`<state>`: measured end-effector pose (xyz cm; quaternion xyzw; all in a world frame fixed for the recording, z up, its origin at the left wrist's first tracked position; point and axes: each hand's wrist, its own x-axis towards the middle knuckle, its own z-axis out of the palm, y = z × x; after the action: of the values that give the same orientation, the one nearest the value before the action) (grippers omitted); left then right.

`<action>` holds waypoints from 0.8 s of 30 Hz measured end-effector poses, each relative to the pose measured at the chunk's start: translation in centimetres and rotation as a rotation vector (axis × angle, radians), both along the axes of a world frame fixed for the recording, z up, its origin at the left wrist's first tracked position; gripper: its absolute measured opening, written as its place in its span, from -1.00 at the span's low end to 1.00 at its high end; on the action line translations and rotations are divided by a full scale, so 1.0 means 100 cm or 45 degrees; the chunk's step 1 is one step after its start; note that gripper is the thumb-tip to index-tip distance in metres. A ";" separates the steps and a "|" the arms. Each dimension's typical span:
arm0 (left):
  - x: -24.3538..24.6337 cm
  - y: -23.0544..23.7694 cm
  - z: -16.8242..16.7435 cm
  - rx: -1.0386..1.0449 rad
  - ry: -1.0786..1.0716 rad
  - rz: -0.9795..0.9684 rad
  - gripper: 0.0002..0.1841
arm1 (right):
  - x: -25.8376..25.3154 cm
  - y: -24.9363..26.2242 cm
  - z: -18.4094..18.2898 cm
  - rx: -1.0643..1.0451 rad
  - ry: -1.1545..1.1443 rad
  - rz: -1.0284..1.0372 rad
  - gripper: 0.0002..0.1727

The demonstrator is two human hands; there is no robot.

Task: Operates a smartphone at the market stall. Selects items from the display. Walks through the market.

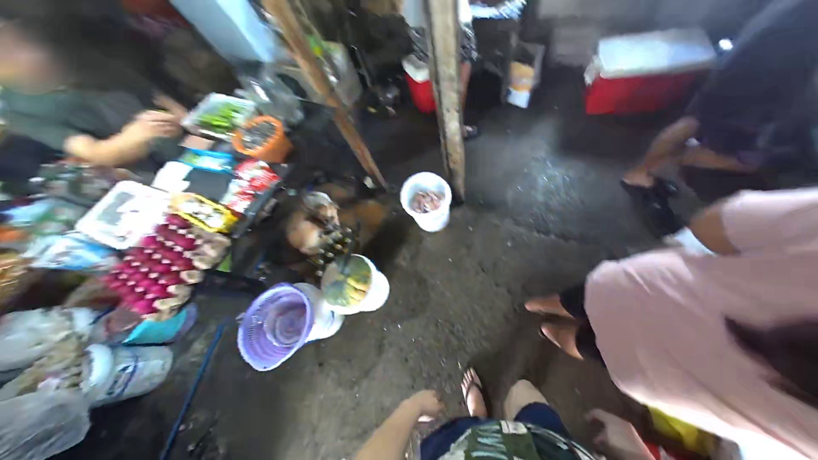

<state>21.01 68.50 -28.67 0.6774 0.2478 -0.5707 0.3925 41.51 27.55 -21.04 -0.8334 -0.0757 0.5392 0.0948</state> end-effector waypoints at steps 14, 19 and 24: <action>0.207 0.130 0.030 0.217 -0.218 0.319 -0.43 | 0.304 0.254 0.000 0.054 -0.211 0.216 -0.41; 0.367 0.146 0.101 -0.033 -0.657 0.609 -0.51 | 0.384 0.284 0.004 0.015 -0.112 0.150 -0.47; 0.533 0.135 0.320 -0.083 -2.121 -0.235 -0.70 | 0.441 0.293 -0.028 -0.184 -0.101 0.274 -0.39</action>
<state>74.32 82.03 3.29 0.8834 -0.1962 0.0795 0.4181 85.57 56.82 -23.79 -0.8457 -0.1294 0.5170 -0.0269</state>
